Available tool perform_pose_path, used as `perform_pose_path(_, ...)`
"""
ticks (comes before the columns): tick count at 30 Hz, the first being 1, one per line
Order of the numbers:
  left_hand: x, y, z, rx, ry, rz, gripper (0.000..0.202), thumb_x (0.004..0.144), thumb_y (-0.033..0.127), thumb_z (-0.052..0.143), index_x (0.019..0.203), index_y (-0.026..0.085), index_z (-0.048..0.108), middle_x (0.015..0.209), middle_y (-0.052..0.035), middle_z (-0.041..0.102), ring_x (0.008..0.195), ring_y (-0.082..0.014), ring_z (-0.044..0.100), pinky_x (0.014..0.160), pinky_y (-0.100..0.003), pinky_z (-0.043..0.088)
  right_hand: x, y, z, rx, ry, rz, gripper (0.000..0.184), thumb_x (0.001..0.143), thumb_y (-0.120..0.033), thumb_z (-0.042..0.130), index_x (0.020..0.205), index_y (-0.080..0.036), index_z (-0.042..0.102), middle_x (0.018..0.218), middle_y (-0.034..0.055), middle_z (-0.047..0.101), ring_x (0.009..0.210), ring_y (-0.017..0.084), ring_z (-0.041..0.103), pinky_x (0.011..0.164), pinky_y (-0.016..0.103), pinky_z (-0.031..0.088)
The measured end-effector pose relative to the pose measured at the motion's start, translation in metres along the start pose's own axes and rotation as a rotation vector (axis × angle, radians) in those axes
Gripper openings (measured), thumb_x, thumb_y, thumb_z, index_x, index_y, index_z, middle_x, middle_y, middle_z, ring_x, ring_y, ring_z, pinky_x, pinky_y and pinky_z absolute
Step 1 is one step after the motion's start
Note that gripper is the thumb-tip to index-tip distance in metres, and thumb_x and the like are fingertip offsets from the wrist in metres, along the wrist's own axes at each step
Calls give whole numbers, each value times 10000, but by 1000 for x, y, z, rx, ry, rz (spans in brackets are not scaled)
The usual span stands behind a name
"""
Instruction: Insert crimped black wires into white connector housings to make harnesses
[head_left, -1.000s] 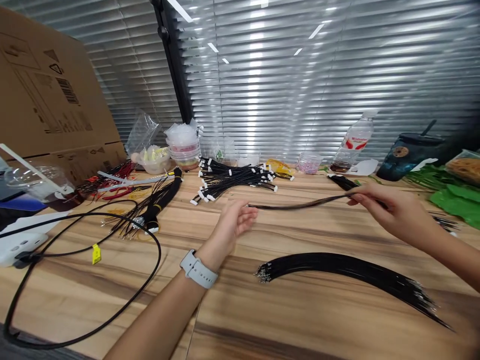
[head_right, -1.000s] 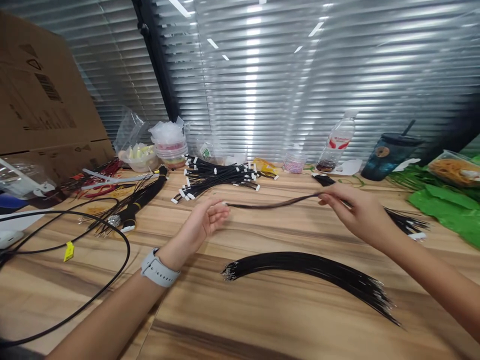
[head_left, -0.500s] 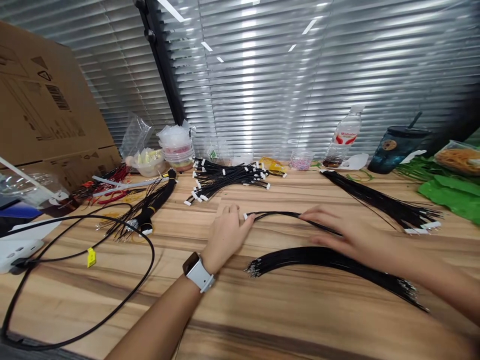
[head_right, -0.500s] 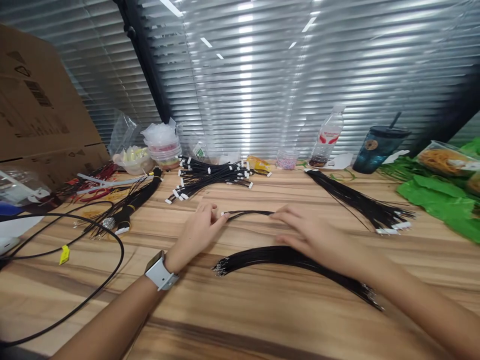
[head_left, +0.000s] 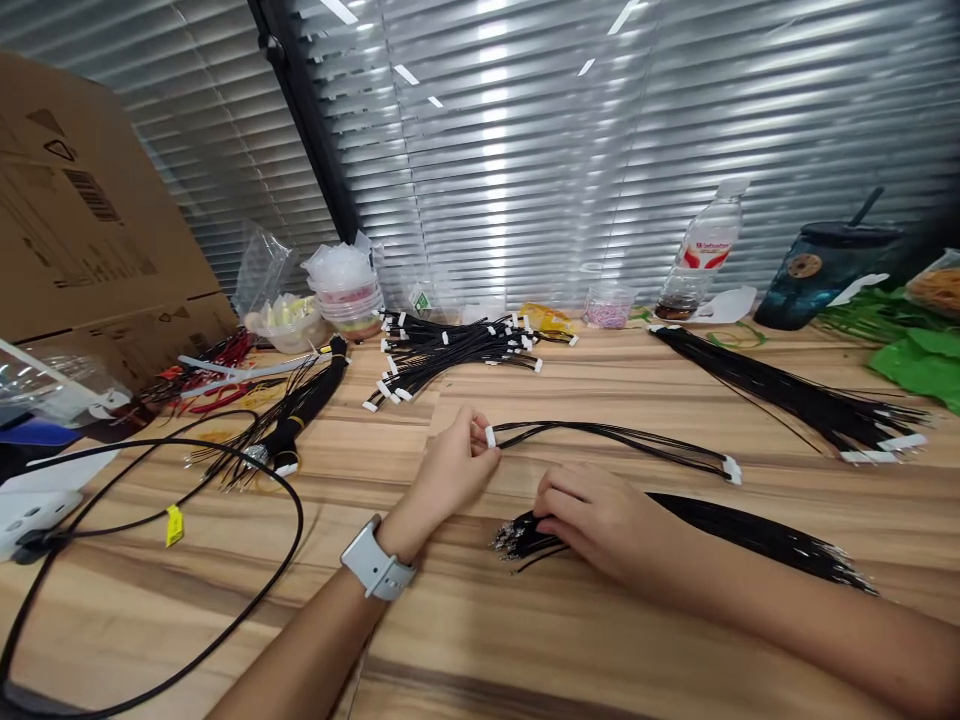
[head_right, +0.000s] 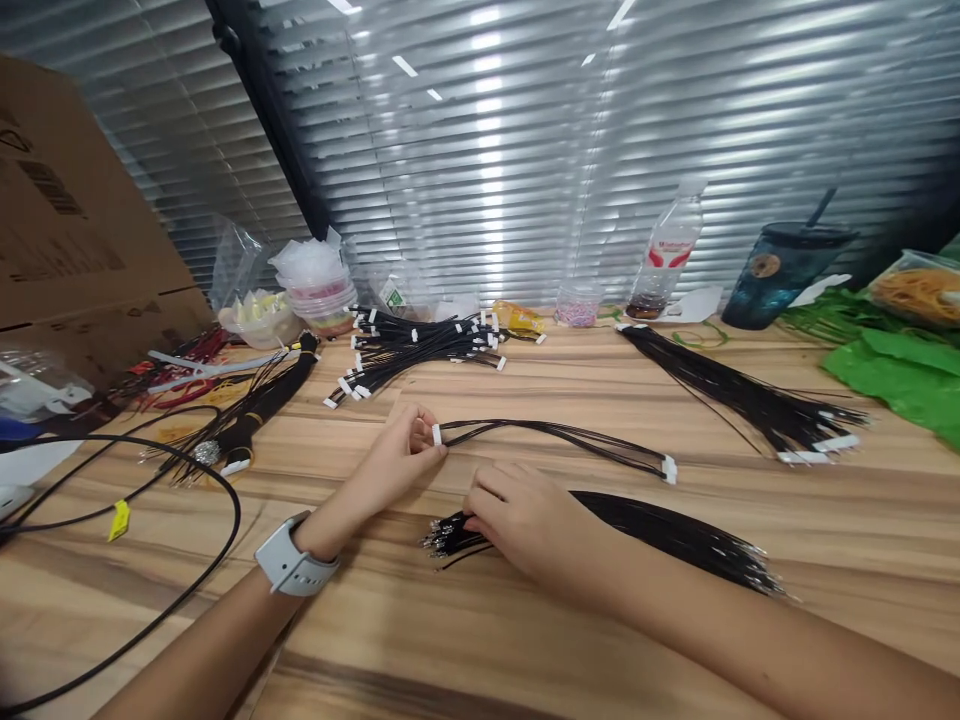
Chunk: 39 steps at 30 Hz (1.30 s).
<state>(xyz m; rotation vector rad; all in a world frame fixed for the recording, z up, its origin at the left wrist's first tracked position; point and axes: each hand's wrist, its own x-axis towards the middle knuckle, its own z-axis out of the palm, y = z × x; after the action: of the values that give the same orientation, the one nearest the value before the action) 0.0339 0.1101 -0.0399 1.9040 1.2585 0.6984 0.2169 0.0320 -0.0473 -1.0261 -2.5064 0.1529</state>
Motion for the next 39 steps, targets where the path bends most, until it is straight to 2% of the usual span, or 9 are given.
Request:
perform_pose_path(6,-8,12,8,-340,-152,-93,210,721,141,571,825,200,399,716,25,615,655,-117,592,631,-233,428,1,5,-3,393,142,288,147,902,-193,435,856,-194,575,810,14,611,749,132,550,676,253,426)
perform_pose_path(9,-11,16,12,-551,-190,-191,221,694,121,619,809,184,441,759,14,647,701,-114,609,701,-247,428,-1,11,-3,482,178,419,142,889,-220,460,843,-202,594,788,0,627,715,128,558,649,248,421)
perform_pose_path(12,-12,19,14,-597,-232,-262,212,686,116,639,817,168,480,782,2,659,729,-111,612,746,-253,418,-2,17,-3,518,190,490,158,881,-229,462,844,-203,613,801,4,640,716,133,565,645,252,422)
perform_pose_path(18,-13,23,12,-510,-283,-275,183,692,105,630,803,160,495,703,23,625,664,-97,584,674,-229,404,0,23,-5,481,161,507,155,858,-230,479,777,-209,609,719,-4,624,638,129,547,577,244,398)
perform_pose_path(26,-15,26,13,-502,-323,-265,195,715,140,619,814,174,453,710,28,621,661,-93,560,635,-212,376,-5,19,-5,314,163,456,130,848,-145,410,768,-196,500,701,5,567,607,131,495,544,252,362)
perform_pose_path(32,-15,24,14,-523,-359,-255,211,703,149,633,812,179,454,709,32,605,626,-81,534,619,-205,363,-4,16,-6,349,190,460,144,839,-176,438,716,-203,509,695,8,566,612,134,502,538,253,359)
perform_pose_path(39,-15,25,14,-539,-343,-277,215,688,151,661,797,175,477,753,24,625,650,-83,549,629,-202,377,-7,20,1,341,179,415,176,902,-200,374,786,-191,507,761,25,575,661,137,514,578,258,379)
